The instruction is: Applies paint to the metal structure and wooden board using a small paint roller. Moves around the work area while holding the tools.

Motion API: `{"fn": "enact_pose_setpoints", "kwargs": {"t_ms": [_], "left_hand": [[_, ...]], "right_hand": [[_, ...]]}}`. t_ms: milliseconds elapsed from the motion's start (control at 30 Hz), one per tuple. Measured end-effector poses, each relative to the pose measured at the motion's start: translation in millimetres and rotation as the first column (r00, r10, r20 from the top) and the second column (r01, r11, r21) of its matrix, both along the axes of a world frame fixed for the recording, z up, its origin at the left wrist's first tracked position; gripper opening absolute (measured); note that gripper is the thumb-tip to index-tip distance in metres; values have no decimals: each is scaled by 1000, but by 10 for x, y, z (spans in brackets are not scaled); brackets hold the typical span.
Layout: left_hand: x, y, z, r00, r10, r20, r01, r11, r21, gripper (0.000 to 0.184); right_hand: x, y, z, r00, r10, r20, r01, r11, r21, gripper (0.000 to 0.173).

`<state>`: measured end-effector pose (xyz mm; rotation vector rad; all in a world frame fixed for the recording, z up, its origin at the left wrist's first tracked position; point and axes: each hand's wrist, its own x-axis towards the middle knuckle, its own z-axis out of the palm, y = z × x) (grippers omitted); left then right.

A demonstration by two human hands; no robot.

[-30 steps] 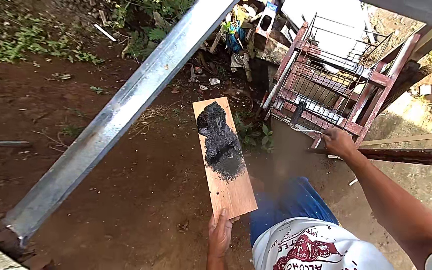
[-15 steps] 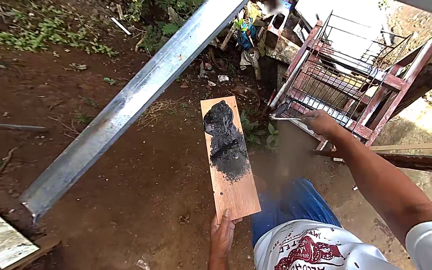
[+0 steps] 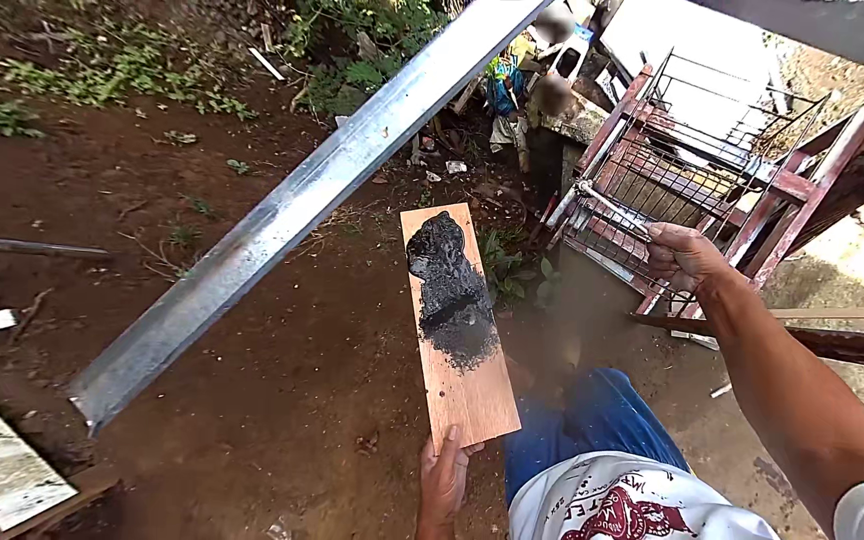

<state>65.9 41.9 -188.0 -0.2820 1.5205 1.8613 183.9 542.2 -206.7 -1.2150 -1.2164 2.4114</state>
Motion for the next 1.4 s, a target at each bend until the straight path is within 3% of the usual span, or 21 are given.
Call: {"fn": "enact_pose_setpoints", "kwargs": {"t_ms": [67,133,200,233,300,367,467,567,633,700,733,800,833,900,1100,1233,1400], "left_hand": [[-1,7,-7,1000,-11,0,11,1000,5,52],[14,20,-16,1000,-18,4,18,1000,8,52],[37,22,-17,1000,-22,8,22,1000,7,52],[48,21,-17,1000,-24,10,24,1000,6,53],[62,22,-18,999,-29,14,29,1000,1,54],[79,28,-21,999,-28,23,28,1000,-6,53],[111,20,-12,999,-30,22,30,1000,-7,52],[126,25,6,1000,-14,21,14,1000,8,51],[130,18,9,1000,-13,12,13,1000,14,51],[138,21,17,1000,-4,5,4,1000,7,50],[139,24,30,1000,1,6,-2,1000,6,50],[141,42,52,1000,19,3,-19,1000,2,51],[148,39,57,1000,23,2,-23,1000,-4,52],[162,32,47,1000,31,-1,-31,1000,-2,55],[196,-25,38,999,33,2,-33,999,-4,54],[206,-72,56,999,39,-9,-39,999,-25,53],[174,-112,70,999,30,-22,-31,999,-19,50]], "right_hand": [[68,-33,85,989,122,85,-136,971,197,24],[91,-84,110,928,253,275,-348,854,386,23],[90,-134,15,837,317,446,-516,731,448,23],[91,-140,-72,823,319,469,-530,728,435,24],[116,-134,-229,861,283,422,-443,826,349,24],[154,-84,-297,922,213,324,-266,955,130,24],[229,-63,-407,947,124,295,-103,991,-84,22],[218,-121,-430,920,164,356,-190,981,38,22],[88,-130,-283,797,283,534,-484,828,284,24],[-100,-155,-21,594,325,736,-761,526,381,28],[-205,-252,152,469,298,832,-861,364,355,26],[-366,-543,389,263,198,944,-962,127,241,19],[-383,-673,413,213,173,962,-977,51,207,16],[-356,-808,267,202,169,965,-979,-5,206,16],[47,-770,-296,214,124,969,-975,79,205,28],[710,-899,-252,199,108,974,-941,298,159,38],[1613,-1053,-150,218,64,974,-878,449,167,40]]}}
